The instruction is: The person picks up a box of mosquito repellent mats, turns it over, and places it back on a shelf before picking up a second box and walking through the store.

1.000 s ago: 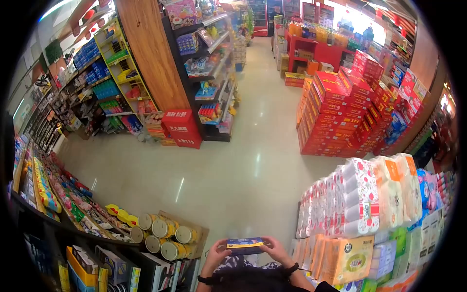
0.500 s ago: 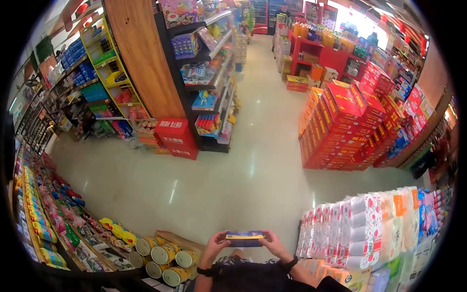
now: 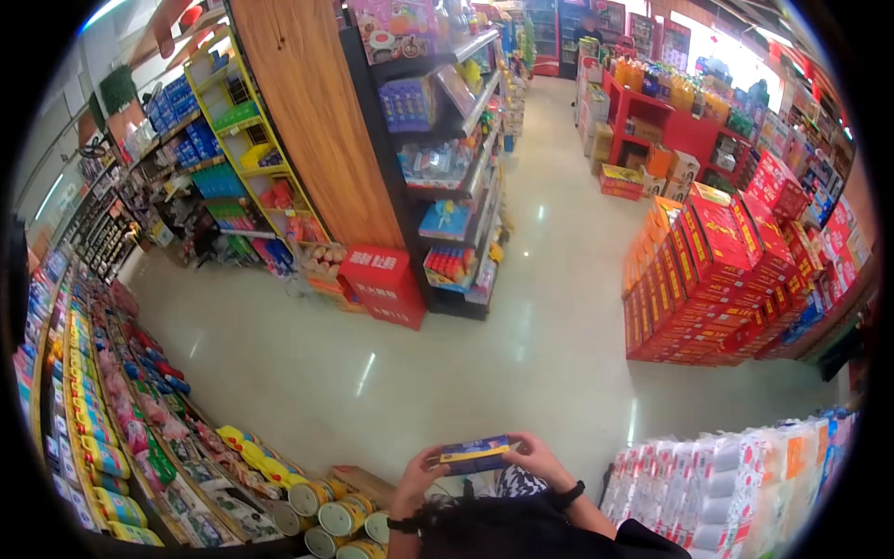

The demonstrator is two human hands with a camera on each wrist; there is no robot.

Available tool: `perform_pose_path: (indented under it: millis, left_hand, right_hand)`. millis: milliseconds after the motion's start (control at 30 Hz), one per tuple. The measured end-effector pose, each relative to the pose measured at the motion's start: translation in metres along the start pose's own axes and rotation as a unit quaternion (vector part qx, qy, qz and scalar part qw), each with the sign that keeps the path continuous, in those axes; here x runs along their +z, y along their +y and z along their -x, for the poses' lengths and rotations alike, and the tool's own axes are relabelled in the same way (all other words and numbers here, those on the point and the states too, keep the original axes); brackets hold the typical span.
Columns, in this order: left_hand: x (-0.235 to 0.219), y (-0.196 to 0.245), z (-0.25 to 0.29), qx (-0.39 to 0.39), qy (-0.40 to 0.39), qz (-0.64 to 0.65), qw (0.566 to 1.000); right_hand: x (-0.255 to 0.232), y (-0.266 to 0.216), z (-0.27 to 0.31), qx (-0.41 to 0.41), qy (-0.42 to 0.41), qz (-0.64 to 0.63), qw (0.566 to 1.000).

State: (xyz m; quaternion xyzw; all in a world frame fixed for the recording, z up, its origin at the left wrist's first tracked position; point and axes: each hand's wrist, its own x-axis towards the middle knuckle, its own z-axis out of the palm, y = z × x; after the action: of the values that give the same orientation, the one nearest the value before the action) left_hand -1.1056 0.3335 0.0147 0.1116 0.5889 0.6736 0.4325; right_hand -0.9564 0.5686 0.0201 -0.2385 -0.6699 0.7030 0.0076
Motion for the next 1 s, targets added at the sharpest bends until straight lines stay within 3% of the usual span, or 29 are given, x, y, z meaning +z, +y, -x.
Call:
perform_pose_path:
  millis: [267,400,467,567,633,800,1000]
  left_hand:
    - [-0.015,0.011,-0.066,-0.006,0.035,-0.04,0.999]
    - [-0.018,0.059,-0.104,-0.003,0.054,-0.057,0.997]
    - [-0.021,0.077,-0.122,-0.008,0.076,-0.051,0.996]
    - [-0.026,0.097,-0.154,0.035,0.081,-0.052,0.995]
    - [-0.024,0.115,-0.176,0.018,0.12,-0.109,0.987]
    - [-0.031,0.116,-0.214,0.088,0.209,-0.03,0.973]
    - [-0.067,0.127,-0.228,0.078,0.226,0.006,0.971]
  right_hand:
    - [-0.022,-0.02,-0.077,0.033,-0.019,-0.009,0.999]
    - [-0.037,-0.051,-0.145,0.002,-0.072,-0.059,0.996]
    - [-0.045,-0.058,-0.184,-0.044,-0.06,-0.059,0.995]
    - [-0.058,-0.08,-0.24,-0.063,-0.086,-0.121,0.987]
    - [-0.061,-0.094,-0.266,-0.054,-0.096,-0.077,0.991]
    - [-0.064,-0.108,-0.325,-0.057,-0.144,-0.018,0.988]
    - [-0.039,-0.124,-0.382,-0.041,-0.19,-0.062,0.979]
